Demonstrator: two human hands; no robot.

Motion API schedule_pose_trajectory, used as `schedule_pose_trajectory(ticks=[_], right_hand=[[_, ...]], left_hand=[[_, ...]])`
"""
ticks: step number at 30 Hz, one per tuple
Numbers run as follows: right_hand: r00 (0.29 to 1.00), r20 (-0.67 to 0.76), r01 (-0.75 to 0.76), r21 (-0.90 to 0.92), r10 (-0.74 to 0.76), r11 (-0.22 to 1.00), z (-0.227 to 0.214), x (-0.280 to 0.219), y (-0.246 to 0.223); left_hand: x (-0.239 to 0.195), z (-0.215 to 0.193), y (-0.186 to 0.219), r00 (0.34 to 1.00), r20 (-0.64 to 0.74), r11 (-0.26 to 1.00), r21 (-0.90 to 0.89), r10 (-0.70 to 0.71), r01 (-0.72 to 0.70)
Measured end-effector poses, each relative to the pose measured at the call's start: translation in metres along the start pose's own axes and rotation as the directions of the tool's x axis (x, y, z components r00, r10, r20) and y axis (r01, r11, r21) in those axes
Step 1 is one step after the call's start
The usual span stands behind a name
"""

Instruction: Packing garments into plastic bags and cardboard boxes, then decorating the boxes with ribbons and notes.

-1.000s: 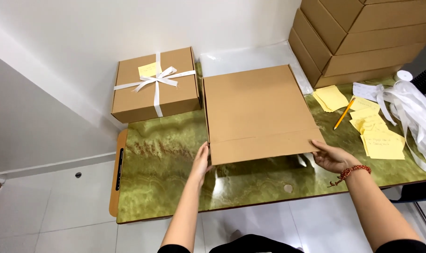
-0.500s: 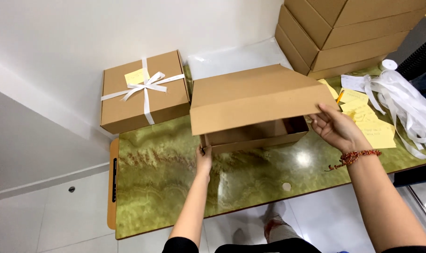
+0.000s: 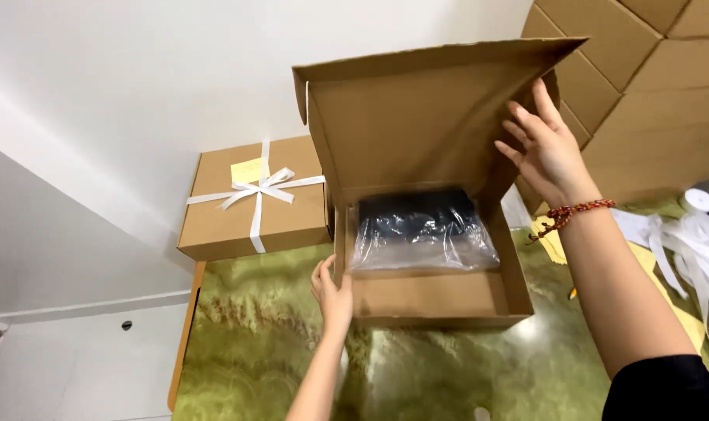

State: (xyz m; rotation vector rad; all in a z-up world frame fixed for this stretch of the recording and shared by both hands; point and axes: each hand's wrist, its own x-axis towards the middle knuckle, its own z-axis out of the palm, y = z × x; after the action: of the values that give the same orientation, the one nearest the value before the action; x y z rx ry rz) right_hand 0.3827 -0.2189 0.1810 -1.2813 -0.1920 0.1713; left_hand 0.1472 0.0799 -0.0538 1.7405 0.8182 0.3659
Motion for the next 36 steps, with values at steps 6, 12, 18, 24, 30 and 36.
schedule_pose_trajectory(ticks=[6, 12, 18, 24, 30, 36], right_hand=[[0.998, 0.053, 0.025, -0.087, -0.021, 0.996, 0.016, 0.083, 0.035], [0.987, 0.034, -0.131, -0.365, 0.154, 0.922, 0.025, 0.045, 0.072], [0.942, 0.046, -0.127, -0.868, 0.331, 0.481, -0.063, 0.011, 0.181], [0.904, 0.093, 0.006, -0.979, 0.417, 0.206, -0.108, -0.033, 0.259], [0.888, 0.059, 0.062, -0.998, 0.457, 0.008, -0.082, -0.051, 0.232], [0.924, -0.05, -0.111, -0.984, 0.378, 0.141, -0.056, -0.04, 0.157]], left_hand=[[-0.003, 0.026, 0.027, 0.999, 0.036, 0.996, -0.086, -0.026, 0.029], [-0.004, 0.048, 0.022, 0.988, 0.137, 0.996, 0.049, -0.077, 0.071], [0.015, 0.051, -0.002, 0.975, 0.202, 0.977, 0.207, -0.095, 0.053], [0.03, 0.05, -0.012, 0.959, 0.281, 0.944, 0.323, -0.027, -0.068], [0.029, 0.049, -0.007, 0.915, 0.402, 0.639, 0.693, 0.039, -0.332], [0.045, 0.035, 0.052, 0.955, 0.28, 0.856, 0.466, 0.099, -0.225]])
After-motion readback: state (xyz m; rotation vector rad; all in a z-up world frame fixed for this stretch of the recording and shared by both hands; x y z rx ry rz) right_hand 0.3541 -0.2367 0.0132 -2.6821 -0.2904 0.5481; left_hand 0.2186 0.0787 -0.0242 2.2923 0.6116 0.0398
